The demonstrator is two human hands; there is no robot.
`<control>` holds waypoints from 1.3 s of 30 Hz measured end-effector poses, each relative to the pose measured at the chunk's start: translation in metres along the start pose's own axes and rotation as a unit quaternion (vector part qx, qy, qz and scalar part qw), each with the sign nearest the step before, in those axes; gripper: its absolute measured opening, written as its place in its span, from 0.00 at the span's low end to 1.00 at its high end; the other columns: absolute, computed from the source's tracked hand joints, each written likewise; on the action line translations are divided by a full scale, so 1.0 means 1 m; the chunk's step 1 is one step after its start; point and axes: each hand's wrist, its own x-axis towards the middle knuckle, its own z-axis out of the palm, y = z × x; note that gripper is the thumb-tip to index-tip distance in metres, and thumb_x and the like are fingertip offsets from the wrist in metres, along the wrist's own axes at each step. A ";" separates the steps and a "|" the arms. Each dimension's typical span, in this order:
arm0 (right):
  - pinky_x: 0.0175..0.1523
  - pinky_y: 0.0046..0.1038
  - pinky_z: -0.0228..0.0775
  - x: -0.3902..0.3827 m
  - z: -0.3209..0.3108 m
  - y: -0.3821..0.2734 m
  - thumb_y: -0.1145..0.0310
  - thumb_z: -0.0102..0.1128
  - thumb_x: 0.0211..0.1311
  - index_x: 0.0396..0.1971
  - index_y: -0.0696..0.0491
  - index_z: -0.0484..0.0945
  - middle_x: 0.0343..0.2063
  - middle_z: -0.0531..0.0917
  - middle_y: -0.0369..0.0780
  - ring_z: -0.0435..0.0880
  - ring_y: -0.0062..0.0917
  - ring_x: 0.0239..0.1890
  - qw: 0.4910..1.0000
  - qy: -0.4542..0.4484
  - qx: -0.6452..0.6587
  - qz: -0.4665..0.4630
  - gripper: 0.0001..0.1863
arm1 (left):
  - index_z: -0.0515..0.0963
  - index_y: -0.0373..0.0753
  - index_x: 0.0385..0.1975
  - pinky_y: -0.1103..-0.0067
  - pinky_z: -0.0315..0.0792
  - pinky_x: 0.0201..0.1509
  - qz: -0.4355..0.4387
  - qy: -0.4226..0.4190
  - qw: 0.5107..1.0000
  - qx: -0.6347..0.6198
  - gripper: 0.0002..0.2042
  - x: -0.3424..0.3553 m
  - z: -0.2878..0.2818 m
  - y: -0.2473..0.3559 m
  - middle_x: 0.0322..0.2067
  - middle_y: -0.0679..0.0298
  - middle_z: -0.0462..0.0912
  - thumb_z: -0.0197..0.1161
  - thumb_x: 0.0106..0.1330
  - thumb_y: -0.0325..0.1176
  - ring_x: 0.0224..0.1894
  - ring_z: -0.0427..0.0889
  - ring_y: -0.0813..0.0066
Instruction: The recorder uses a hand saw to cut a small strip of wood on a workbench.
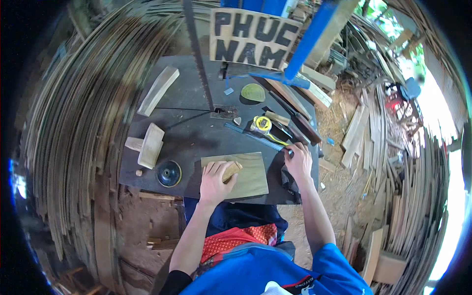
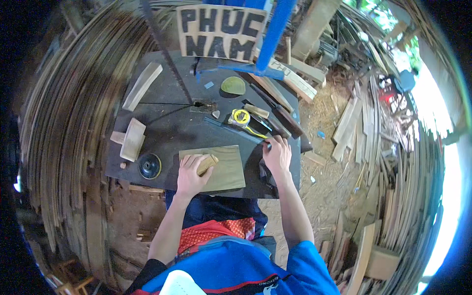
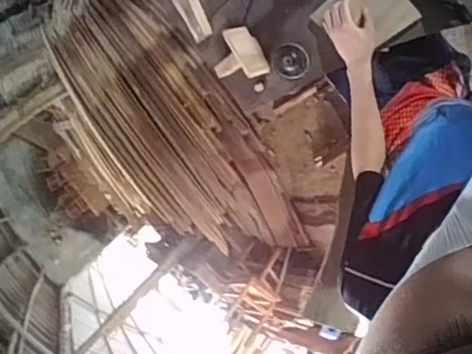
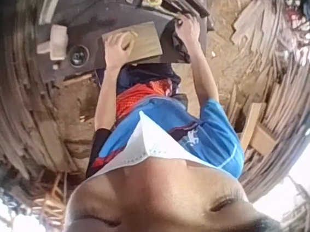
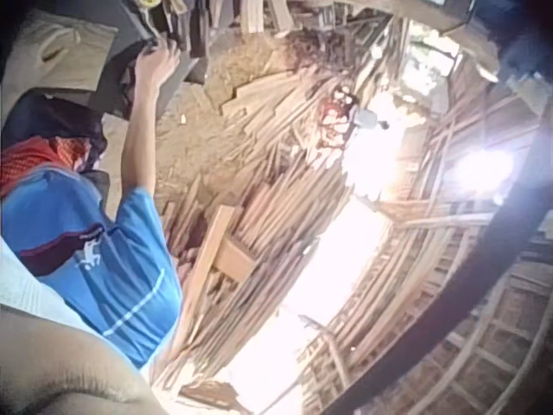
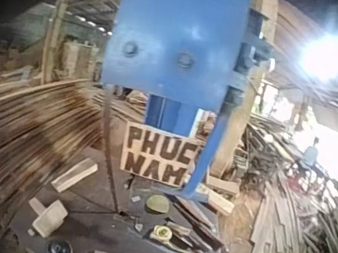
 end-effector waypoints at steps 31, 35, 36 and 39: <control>0.37 0.20 0.74 -0.082 -0.074 0.149 0.74 0.68 0.63 0.45 0.58 0.80 0.33 0.85 0.36 0.84 0.18 0.32 0.749 -0.001 0.517 0.413 0.12 | 0.79 0.42 0.48 0.64 0.70 0.54 0.001 -0.014 1.000 0.021 0.17 0.001 0.004 0.001 0.42 0.62 0.83 0.70 0.59 0.36 0.47 0.79 0.59; 0.44 0.21 0.75 -0.069 -0.124 0.104 0.74 0.68 0.64 0.43 0.58 0.79 0.32 0.85 0.37 0.84 0.19 0.36 0.782 0.045 0.509 0.355 0.10 | 0.80 0.42 0.46 0.65 0.70 0.55 0.014 0.028 0.999 0.019 0.16 0.004 0.004 0.010 0.42 0.62 0.83 0.71 0.58 0.33 0.47 0.79 0.60; 0.45 0.20 0.74 -0.064 -0.139 0.087 0.75 0.68 0.63 0.43 0.58 0.79 0.33 0.85 0.37 0.84 0.18 0.36 0.832 0.038 0.452 0.319 0.10 | 0.81 0.41 0.44 0.65 0.70 0.56 0.018 0.056 0.998 0.017 0.14 0.004 0.003 0.015 0.41 0.62 0.84 0.71 0.58 0.31 0.46 0.79 0.60; 0.46 0.18 0.71 -0.055 -0.170 0.036 0.75 0.69 0.63 0.42 0.59 0.79 0.32 0.84 0.36 0.82 0.16 0.36 0.872 0.031 0.415 0.256 0.10 | 0.82 0.39 0.39 0.68 0.73 0.50 0.032 0.070 0.993 -0.093 0.09 0.002 -0.001 0.040 0.36 0.61 0.85 0.69 0.58 0.27 0.39 0.81 0.61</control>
